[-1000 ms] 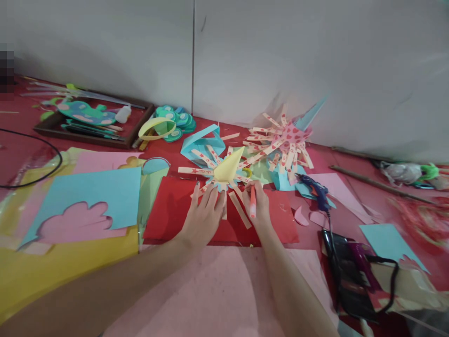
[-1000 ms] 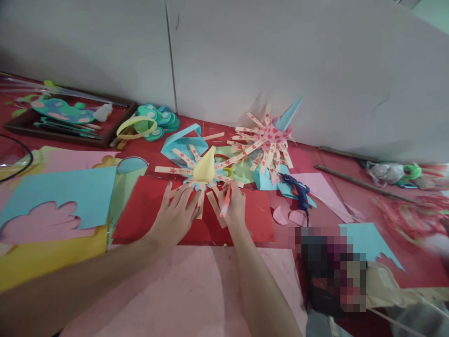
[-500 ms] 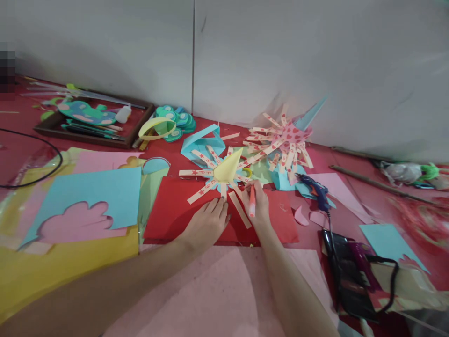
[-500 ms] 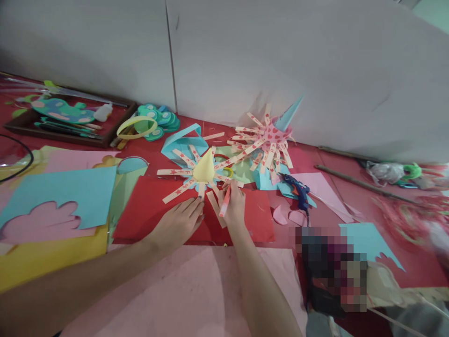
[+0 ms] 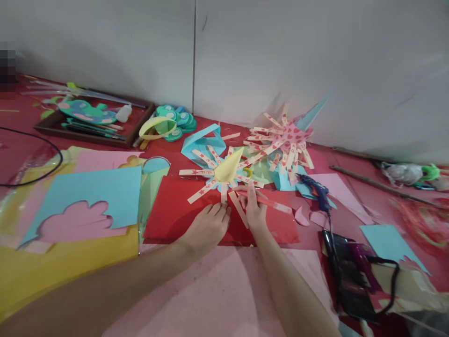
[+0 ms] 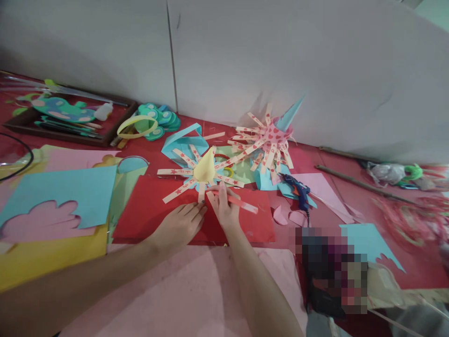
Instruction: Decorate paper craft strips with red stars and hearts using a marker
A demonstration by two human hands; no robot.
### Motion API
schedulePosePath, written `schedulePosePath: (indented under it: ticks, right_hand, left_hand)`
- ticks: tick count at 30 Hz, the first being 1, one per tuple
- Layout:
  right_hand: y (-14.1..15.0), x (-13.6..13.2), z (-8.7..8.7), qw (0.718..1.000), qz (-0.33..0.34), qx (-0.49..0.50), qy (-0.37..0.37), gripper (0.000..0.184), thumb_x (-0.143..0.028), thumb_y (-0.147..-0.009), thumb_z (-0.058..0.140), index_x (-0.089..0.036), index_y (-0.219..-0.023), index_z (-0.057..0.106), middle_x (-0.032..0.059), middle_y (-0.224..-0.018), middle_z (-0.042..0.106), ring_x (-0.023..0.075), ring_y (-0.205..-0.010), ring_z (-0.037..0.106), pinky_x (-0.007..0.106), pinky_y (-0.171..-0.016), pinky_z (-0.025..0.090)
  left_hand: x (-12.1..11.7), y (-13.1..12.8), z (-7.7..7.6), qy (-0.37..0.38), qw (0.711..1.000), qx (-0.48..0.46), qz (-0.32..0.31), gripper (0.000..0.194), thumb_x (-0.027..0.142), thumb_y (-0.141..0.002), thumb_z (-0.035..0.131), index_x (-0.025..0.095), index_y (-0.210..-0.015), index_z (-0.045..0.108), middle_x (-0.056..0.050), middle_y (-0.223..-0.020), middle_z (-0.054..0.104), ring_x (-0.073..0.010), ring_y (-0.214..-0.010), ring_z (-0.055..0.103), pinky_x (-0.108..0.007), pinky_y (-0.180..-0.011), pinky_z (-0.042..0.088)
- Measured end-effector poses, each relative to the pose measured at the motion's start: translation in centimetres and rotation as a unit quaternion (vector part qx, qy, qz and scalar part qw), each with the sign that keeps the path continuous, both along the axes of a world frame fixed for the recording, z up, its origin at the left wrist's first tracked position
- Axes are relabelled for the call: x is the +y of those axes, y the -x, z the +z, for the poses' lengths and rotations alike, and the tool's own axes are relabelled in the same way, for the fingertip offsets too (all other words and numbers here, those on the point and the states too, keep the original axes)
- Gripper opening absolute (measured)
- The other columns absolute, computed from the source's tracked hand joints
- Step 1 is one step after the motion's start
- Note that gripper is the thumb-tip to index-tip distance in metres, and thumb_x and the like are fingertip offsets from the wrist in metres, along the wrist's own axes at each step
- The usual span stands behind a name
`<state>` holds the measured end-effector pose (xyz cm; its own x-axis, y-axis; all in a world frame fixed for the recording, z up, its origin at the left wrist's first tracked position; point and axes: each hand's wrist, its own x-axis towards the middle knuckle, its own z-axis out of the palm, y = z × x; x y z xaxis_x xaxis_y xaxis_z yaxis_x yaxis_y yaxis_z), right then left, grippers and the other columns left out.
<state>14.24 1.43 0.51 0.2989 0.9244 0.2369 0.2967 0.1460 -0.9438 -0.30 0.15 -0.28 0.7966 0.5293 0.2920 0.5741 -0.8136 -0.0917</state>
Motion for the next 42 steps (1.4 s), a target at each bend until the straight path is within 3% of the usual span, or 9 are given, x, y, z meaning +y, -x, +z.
schedulePosePath:
  ticks: [4,8,14,25,31,42]
  right_hand:
    - [-0.11,0.52,-0.13,1.000,-0.009,0.013,0.017,0.027,-0.043,-0.081,0.050,-0.020,-0.067,0.051,-0.0062,-0.049,0.043,0.0089,-0.045,0.040,0.023,-0.049,0.037]
    - [-0.11,0.96,-0.16,0.998,0.033,-0.031,0.031,0.022,-0.038,-0.077,0.057,-0.020,-0.066,0.053,-0.0033,-0.059,0.053,0.0112,-0.057,0.051,0.025,-0.058,0.042]
    - [0.02,0.97,-0.22,0.998,0.041,0.031,0.041,0.020,-0.036,-0.080,0.055,-0.022,-0.067,0.046,-0.0061,-0.053,0.051,0.0115,-0.051,0.052,0.025,-0.054,0.042]
    - [-0.14,1.05,-0.60,0.998,0.041,-0.014,0.049,0.021,-0.038,-0.078,0.056,-0.023,-0.066,0.046,-0.0030,-0.061,0.057,0.0152,-0.061,0.057,0.030,-0.060,0.045]
    - [-0.08,0.97,-0.38,0.997,0.049,0.001,0.058,0.025,-0.037,-0.080,0.053,-0.022,-0.063,0.043,-0.0057,-0.052,0.053,0.0122,-0.051,0.053,0.027,-0.055,0.043]
    - [-0.16,1.00,-0.86,0.998,0.030,-0.004,0.050,0.026,-0.040,-0.079,0.054,-0.022,-0.065,0.042,-0.0047,-0.055,0.053,0.0125,-0.054,0.054,0.026,-0.057,0.044]
  left_hand:
    - [0.15,0.08,0.24,0.009,1.000,0.004,-0.010,0.029,0.010,-0.083,0.043,0.003,-0.108,0.055,-0.014,-0.104,0.065,-0.0203,-0.093,0.058,-0.031,-0.078,0.044]
    - [0.29,0.04,0.27,0.006,1.000,0.002,-0.007,0.028,0.010,-0.082,0.043,0.005,-0.106,0.056,-0.012,-0.100,0.065,-0.0192,-0.090,0.058,-0.029,-0.074,0.045]
    - [0.30,-0.11,0.26,0.008,1.000,0.006,-0.002,0.029,0.010,-0.083,0.042,0.004,-0.108,0.055,-0.011,-0.098,0.066,-0.0189,-0.086,0.058,-0.030,-0.072,0.046]
    - [0.28,-0.02,0.47,0.019,1.000,0.003,-0.006,0.029,0.010,-0.083,0.041,0.004,-0.108,0.054,-0.013,-0.099,0.065,-0.0191,-0.087,0.057,-0.030,-0.071,0.045]
    - [0.30,-0.03,0.25,0.013,1.000,-0.011,-0.002,0.028,0.011,-0.084,0.041,0.004,-0.107,0.055,-0.013,-0.098,0.065,-0.0192,-0.087,0.057,-0.030,-0.072,0.045]
    - [0.31,0.06,0.57,0.032,0.999,0.015,-0.004,0.030,0.010,-0.083,0.041,0.004,-0.110,0.054,-0.014,-0.103,0.064,-0.0192,-0.090,0.057,-0.031,-0.074,0.045]
